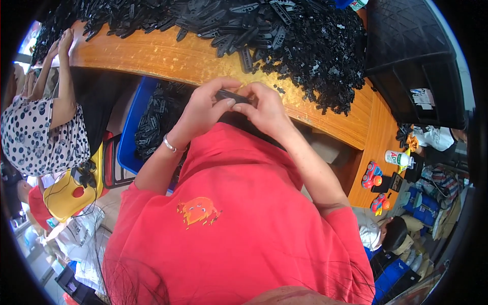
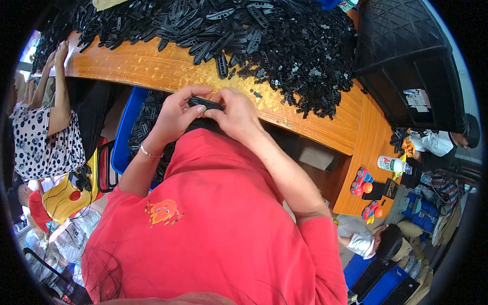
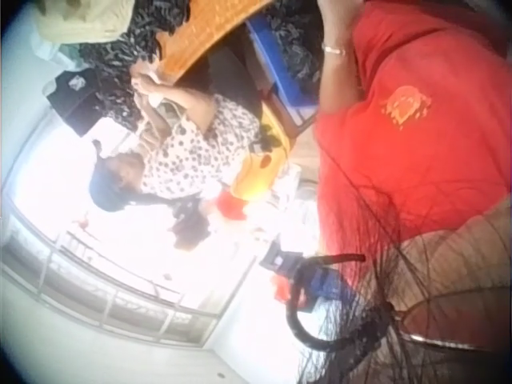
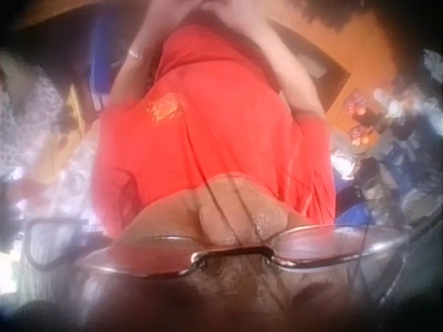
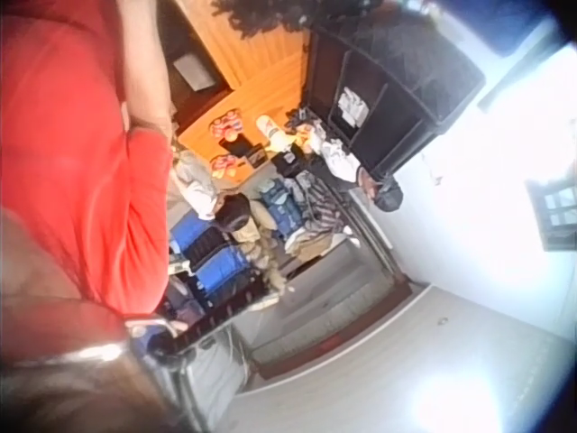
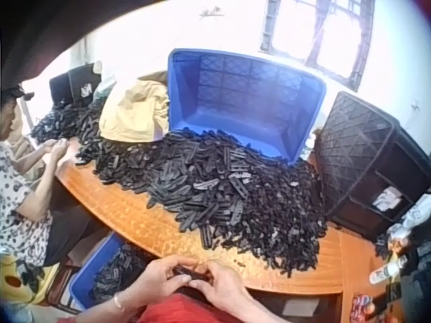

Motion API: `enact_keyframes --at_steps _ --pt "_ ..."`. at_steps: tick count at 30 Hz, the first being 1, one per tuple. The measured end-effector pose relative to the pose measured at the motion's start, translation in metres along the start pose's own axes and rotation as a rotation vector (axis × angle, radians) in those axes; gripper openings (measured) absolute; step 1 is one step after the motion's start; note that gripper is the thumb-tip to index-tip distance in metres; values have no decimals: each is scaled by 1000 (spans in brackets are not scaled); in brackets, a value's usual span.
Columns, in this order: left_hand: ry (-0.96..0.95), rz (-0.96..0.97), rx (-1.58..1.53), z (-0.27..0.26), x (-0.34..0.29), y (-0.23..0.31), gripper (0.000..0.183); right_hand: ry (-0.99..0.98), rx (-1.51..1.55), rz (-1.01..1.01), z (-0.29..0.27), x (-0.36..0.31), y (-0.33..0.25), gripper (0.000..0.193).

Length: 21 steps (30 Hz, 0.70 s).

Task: The person assembles small black plastic buckle-like components by hand, taking them from a large pile on a workbench and fitting them together.

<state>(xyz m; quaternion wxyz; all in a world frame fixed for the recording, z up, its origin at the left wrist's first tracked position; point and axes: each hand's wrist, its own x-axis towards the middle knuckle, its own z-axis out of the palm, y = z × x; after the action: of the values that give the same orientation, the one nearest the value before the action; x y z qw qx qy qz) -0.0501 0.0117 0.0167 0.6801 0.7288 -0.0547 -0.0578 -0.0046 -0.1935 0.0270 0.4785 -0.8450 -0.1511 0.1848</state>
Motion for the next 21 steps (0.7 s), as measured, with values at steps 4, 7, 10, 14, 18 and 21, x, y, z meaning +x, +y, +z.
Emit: enact_keyframes --at_steps 4,7,10,14,18,21 --pt "41 -74 -111 -19 -20 -3 35 29 -134 -147 24 6 -6 31" --pt "-89 -75 342 -53 -34 13 23 -208 -23 -230 26 8 -3 26" --pt "-44 320 855 -86 -32 15 17 14 -199 -325 -4 18 10 17" --pt "64 430 919 -64 17 23 18 359 -579 -426 -37 44 20 10" --pt "72 597 1042 -26 80 5 21 242 -811 -496 -41 66 30 18" --pt "11 732 1112 -20 108 -4 22 191 -877 -513 -43 69 23 18"
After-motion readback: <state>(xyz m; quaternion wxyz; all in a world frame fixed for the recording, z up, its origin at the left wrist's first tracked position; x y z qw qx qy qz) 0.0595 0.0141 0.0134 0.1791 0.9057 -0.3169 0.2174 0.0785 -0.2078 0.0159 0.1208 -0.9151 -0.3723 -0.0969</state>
